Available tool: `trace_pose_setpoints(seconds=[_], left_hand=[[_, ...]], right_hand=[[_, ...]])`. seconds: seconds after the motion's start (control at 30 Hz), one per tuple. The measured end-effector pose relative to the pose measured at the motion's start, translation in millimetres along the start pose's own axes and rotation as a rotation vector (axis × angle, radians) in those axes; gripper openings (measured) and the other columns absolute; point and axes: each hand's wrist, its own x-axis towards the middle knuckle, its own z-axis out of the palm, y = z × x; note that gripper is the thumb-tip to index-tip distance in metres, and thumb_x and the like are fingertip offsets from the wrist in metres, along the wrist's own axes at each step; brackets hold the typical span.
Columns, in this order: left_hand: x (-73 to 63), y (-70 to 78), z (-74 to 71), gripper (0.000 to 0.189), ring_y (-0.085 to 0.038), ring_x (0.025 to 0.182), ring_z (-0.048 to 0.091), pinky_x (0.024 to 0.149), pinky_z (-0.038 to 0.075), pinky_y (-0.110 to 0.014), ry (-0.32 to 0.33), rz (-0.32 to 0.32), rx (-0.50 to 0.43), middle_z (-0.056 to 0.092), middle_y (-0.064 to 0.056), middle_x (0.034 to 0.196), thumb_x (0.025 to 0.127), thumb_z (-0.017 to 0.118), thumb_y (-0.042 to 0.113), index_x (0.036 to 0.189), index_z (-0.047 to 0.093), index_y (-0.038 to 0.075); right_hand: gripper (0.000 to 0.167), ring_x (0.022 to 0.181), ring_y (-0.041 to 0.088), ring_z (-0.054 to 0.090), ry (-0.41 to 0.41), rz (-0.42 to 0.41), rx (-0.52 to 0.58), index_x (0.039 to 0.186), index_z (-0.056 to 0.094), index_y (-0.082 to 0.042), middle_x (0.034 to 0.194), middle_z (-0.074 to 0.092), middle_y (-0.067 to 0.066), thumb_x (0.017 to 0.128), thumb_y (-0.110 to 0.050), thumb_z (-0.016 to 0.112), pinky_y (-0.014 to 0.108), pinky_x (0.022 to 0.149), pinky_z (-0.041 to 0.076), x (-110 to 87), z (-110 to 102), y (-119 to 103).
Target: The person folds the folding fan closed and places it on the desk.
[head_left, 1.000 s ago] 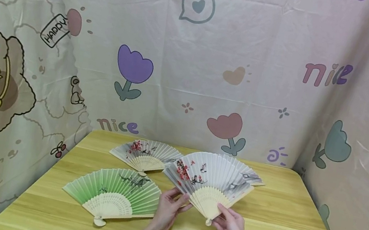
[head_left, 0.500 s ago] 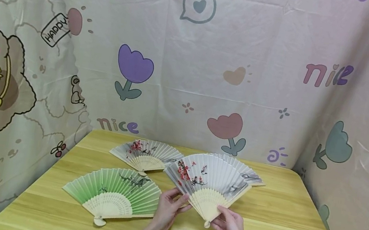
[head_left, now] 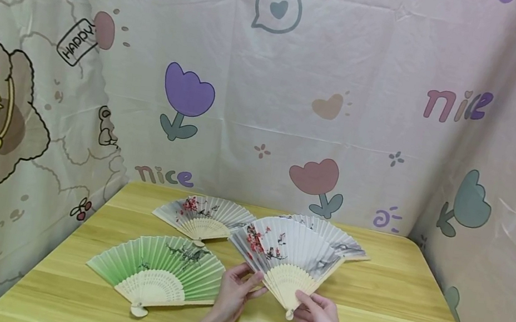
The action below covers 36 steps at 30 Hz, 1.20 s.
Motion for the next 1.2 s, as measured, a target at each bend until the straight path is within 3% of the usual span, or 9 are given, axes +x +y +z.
trace_pose_setpoints(seconds=[0.27,0.47,0.9,1.0,1.2], left_hand=[[0.2,0.6,0.1,0.048,-0.014,0.098,0.073,0.089,0.065,-0.031,-0.014,-0.012,0.004,0.069,0.003,0.106,0.094,0.067,0.003,0.135,0.049,-0.015],[0.0,0.7,1.0,0.048,-0.014,0.096,0.073,0.088,0.065,-0.031,-0.010,-0.005,0.008,0.068,0.001,0.105,0.095,0.066,0.003,0.135,0.047,-0.016],[-0.1,0.9,0.6,0.054,-0.014,0.098,0.072,0.087,0.066,-0.029,-0.001,-0.047,-0.005,0.068,0.000,0.109,0.094,0.067,0.003,0.139,0.044,-0.014],[0.2,0.3,0.1,0.051,-0.013,0.098,0.071,0.085,0.067,-0.029,-0.001,-0.054,-0.024,0.068,0.000,0.110,0.094,0.067,0.002,0.138,0.046,-0.009],[0.3,-1.6,-0.9,0.024,-0.013,0.098,0.072,0.086,0.066,-0.031,-0.024,-0.050,-0.053,0.070,0.002,0.107,0.096,0.064,0.003,0.120,0.065,0.007]], right_hand=[[0.015,0.069,0.010,0.069,0.032,-0.009,-0.086,0.085,0.068,-0.012,0.073,0.068,-0.006,0.097,-0.019,0.062,0.027,0.073,0.067,1.1,1.1,-0.7],[0.014,0.069,0.011,0.071,0.025,-0.011,-0.093,0.087,0.069,-0.010,0.075,0.073,-0.003,0.097,-0.020,0.065,0.027,0.072,0.068,1.7,0.6,-0.4],[0.005,0.074,0.010,0.072,-0.108,-0.020,-0.059,0.096,0.069,-0.012,0.082,0.076,-0.003,0.096,-0.016,0.066,0.025,0.073,0.067,0.1,-2.9,2.2],[0.004,0.074,0.009,0.072,-0.135,-0.024,-0.040,0.096,0.069,-0.013,0.082,0.075,-0.004,0.096,-0.014,0.066,0.024,0.073,0.066,0.0,-3.2,2.1],[0.004,0.074,0.009,0.072,-0.150,-0.031,-0.019,0.096,0.069,-0.012,0.083,0.076,-0.003,0.096,-0.012,0.066,0.023,0.074,0.066,-1.1,-3.7,1.1]])
